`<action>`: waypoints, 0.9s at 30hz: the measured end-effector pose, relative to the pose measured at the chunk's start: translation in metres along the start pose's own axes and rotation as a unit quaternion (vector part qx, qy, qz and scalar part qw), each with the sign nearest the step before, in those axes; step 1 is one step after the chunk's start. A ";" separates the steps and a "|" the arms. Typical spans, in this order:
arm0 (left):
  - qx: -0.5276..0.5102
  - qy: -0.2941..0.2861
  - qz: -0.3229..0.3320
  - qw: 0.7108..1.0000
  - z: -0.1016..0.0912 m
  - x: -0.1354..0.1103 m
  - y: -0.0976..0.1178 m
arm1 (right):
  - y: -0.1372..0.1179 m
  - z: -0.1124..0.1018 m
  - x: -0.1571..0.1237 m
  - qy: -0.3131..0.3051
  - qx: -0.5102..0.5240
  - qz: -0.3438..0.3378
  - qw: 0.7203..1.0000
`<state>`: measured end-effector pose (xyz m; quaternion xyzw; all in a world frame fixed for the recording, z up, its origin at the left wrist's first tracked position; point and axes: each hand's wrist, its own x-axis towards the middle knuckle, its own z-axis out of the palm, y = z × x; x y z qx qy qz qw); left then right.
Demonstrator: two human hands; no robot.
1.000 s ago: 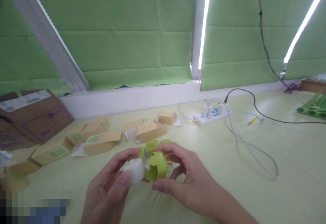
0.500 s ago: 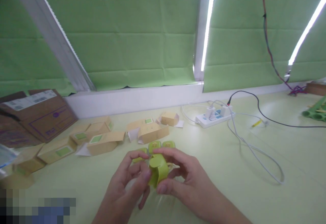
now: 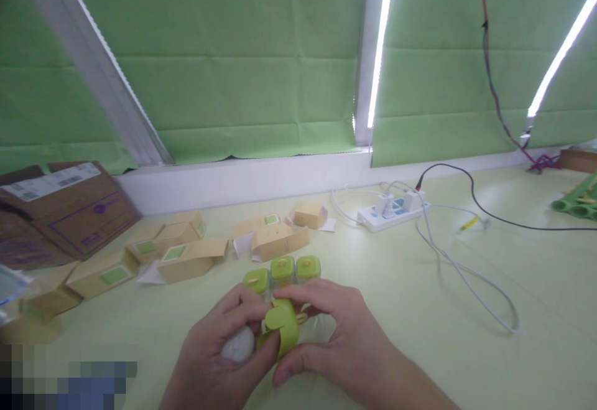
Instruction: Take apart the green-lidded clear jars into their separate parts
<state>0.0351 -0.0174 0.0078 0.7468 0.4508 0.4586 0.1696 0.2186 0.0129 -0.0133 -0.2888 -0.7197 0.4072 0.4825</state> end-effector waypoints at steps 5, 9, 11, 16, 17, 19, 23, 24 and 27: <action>0.018 -0.016 0.016 1.000 -0.001 0.001 -0.002 | 0.005 0.000 -0.001 0.011 -0.042 -0.067 0.997; 0.035 -0.016 0.035 0.999 -0.003 0.001 -0.001 | 0.002 -0.001 0.000 0.008 -0.056 -0.067 0.996; 0.036 0.002 0.042 0.998 -0.003 0.002 0.001 | 0.000 -0.001 0.000 0.012 -0.050 -0.055 0.997; 0.031 0.017 0.047 0.998 -0.005 0.004 0.005 | 0.000 -0.003 0.000 0.011 0.005 0.002 1.000; 0.029 0.017 0.047 0.998 -0.005 0.005 0.004 | 0.000 -0.003 0.000 0.010 0.018 0.014 1.000; 0.022 0.007 0.048 0.999 -0.006 0.005 0.002 | 0.002 -0.004 0.000 0.008 0.038 0.030 0.999; 0.025 -0.015 0.051 0.998 -0.006 0.003 -0.001 | 0.006 -0.002 0.001 0.003 0.077 0.051 0.996; 0.031 -0.014 0.054 0.998 -0.005 0.002 -0.001 | 0.006 -0.002 0.001 0.000 0.093 0.059 0.994; 0.064 -0.013 0.062 0.996 -0.002 -0.001 -0.001 | 0.007 0.001 0.001 -0.016 0.150 0.094 0.984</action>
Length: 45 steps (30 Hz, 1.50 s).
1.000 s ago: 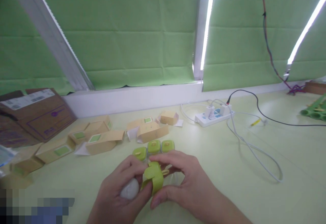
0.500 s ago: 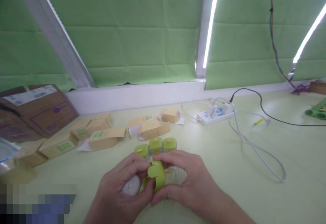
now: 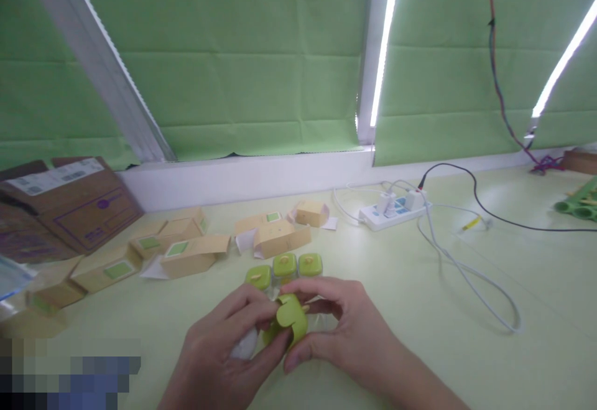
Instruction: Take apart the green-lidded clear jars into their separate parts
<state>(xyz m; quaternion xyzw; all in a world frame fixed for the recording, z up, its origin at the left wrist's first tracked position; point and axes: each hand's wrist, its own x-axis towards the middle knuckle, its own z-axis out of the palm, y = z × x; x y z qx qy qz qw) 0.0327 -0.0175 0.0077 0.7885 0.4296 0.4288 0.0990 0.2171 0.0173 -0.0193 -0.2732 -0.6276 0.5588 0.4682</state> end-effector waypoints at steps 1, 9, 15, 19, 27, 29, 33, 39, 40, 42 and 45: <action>0.014 -0.003 0.003 1.000 0.001 -0.001 0.000 | 0.000 0.000 0.000 -0.006 0.013 0.012 1.000; 0.035 -0.017 0.006 0.999 0.000 -0.003 0.007 | 0.004 -0.003 -0.001 -0.033 0.063 0.032 0.997; -0.067 0.019 -0.066 0.995 -0.009 0.007 0.015 | 0.003 -0.008 0.001 -0.051 0.136 0.042 0.988; -0.149 0.023 -0.161 0.975 -0.019 0.011 0.019 | 0.002 -0.018 0.005 -0.022 0.138 0.029 0.990; -0.404 -0.085 -0.277 0.868 -0.021 0.007 -0.008 | 0.001 -0.018 0.005 0.007 0.134 0.016 0.991; -0.371 -0.121 -0.277 0.878 -0.019 0.005 -0.014 | 0.000 -0.017 0.005 0.010 0.126 0.011 0.992; -0.227 -0.154 -0.284 0.919 -0.016 0.006 -0.014 | 0.002 -0.020 0.005 0.015 0.103 -0.005 0.995; -0.004 -0.199 -0.212 0.957 -0.009 0.002 -0.015 | -0.006 -0.031 0.008 0.012 0.030 0.002 0.999; 0.007 -0.203 -0.200 0.958 -0.006 0.001 -0.016 | -0.011 -0.034 0.008 0.007 -0.014 0.007 1.000; 0.019 -0.212 -0.184 0.960 0.000 -0.001 -0.018 | -0.021 -0.044 0.007 -0.009 -0.118 0.027 0.993; 0.029 -0.224 -0.158 0.961 0.007 -0.003 -0.019 | -0.031 -0.061 0.004 -0.043 -0.247 0.066 0.966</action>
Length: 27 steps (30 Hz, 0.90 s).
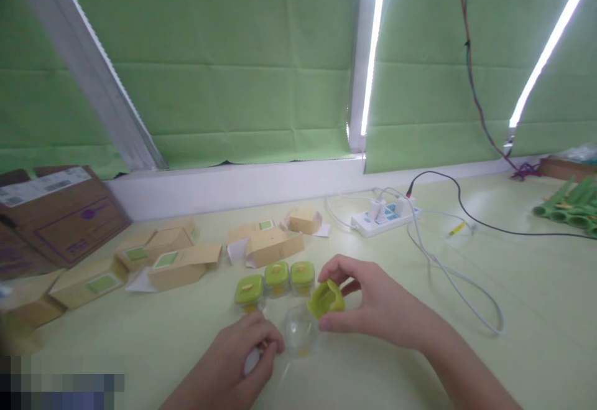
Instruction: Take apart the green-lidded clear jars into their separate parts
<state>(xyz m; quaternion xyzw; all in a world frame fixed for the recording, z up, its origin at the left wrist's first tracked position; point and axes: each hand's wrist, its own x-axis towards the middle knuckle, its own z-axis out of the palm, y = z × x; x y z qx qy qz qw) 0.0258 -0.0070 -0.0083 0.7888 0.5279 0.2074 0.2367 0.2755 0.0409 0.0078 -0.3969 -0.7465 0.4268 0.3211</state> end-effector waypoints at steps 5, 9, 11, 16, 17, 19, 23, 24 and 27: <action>0.031 -0.029 0.008 0.999 0.003 -0.003 -0.001 | 0.017 -0.013 -0.004 -0.031 -0.090 0.043 0.994; 0.019 -0.014 0.012 1.000 0.005 -0.006 -0.004 | 0.024 -0.003 -0.003 -0.028 -0.138 0.043 0.989; 0.007 -0.013 0.015 1.000 0.006 -0.007 -0.005 | 0.024 0.002 -0.002 -0.026 -0.147 0.037 0.988; -0.007 -0.004 0.006 1.000 0.007 -0.009 -0.007 | 0.023 0.008 -0.003 -0.030 -0.173 0.022 0.984; -0.010 -0.001 0.006 1.000 0.007 -0.009 -0.007 | 0.023 0.008 -0.003 -0.033 -0.171 0.019 0.984; -0.015 0.005 0.007 1.000 0.007 -0.009 -0.008 | 0.023 0.006 -0.003 -0.032 -0.164 0.010 0.986; -0.019 0.013 0.008 1.000 0.007 -0.008 -0.009 | 0.018 0.002 -0.002 -0.013 -0.153 -0.016 0.988; -0.020 0.015 0.007 1.000 0.008 -0.008 -0.009 | 0.017 0.003 -0.002 -0.013 -0.151 -0.024 0.988; -0.019 0.025 0.005 1.000 0.007 -0.008 -0.009 | 0.011 0.011 -0.002 -0.021 -0.157 -0.044 0.986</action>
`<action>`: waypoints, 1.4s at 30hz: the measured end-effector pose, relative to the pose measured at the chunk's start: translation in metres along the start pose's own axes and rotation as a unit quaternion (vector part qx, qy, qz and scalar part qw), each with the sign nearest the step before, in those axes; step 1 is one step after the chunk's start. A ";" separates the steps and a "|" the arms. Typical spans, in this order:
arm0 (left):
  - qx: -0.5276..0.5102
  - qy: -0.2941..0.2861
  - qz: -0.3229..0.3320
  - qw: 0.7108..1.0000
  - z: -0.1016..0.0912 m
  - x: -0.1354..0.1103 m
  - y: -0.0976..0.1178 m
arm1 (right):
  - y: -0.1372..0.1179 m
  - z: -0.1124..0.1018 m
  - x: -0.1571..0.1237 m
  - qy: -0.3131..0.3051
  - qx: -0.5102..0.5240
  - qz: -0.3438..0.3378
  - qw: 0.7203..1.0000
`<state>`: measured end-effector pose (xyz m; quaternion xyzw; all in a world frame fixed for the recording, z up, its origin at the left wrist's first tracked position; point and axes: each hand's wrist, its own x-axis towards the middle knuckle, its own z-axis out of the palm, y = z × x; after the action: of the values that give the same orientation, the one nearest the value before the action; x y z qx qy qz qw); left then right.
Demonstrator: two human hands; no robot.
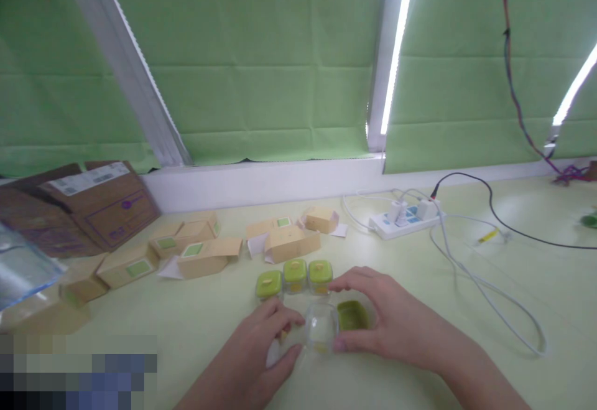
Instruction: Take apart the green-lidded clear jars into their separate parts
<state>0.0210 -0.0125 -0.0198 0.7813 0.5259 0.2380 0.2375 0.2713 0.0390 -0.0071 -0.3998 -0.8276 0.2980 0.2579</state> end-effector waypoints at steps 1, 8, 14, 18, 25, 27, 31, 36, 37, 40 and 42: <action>0.000 0.003 0.000 1.000 0.000 0.000 0.000 | -0.002 0.003 0.000 -0.003 -0.007 -0.006 1.000; -0.009 -0.001 0.014 1.000 0.000 0.001 0.003 | -0.010 0.011 0.001 -0.012 -0.040 -0.030 0.999; -0.009 0.056 0.047 0.997 -0.011 0.005 0.011 | -0.012 0.001 0.003 0.025 -0.033 -0.024 0.999; -0.003 0.183 0.073 0.980 -0.029 0.009 0.006 | -0.013 -0.001 0.005 0.059 -0.032 -0.030 0.997; 0.015 0.262 -0.016 0.965 -0.024 0.018 -0.040 | -0.009 0.004 0.003 0.099 -0.037 -0.062 0.992; 0.019 0.239 -0.020 0.971 -0.017 0.018 -0.047 | -0.008 0.006 0.003 0.100 -0.038 -0.068 0.992; 0.021 0.223 -0.030 0.974 -0.010 0.017 -0.050 | -0.008 0.010 0.004 0.094 -0.034 -0.075 0.992; 0.016 0.270 -0.023 0.962 -0.019 0.016 -0.040 | -0.009 0.014 0.004 0.106 -0.018 -0.096 0.990; 0.016 0.282 -0.012 0.959 -0.022 0.016 -0.036 | -0.010 0.015 0.004 0.116 -0.015 -0.104 0.988; 0.026 0.300 0.034 0.953 -0.025 0.012 -0.016 | -0.014 0.016 0.004 0.150 -0.005 -0.126 0.981; 0.036 0.297 0.079 0.951 -0.019 0.008 -0.002 | -0.017 0.018 0.003 0.154 0.020 -0.133 0.979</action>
<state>0.0105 -0.0025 -0.0058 0.7223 0.5175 0.4583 0.0224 0.2489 0.0277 -0.0069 -0.3218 -0.8176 0.2119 0.4279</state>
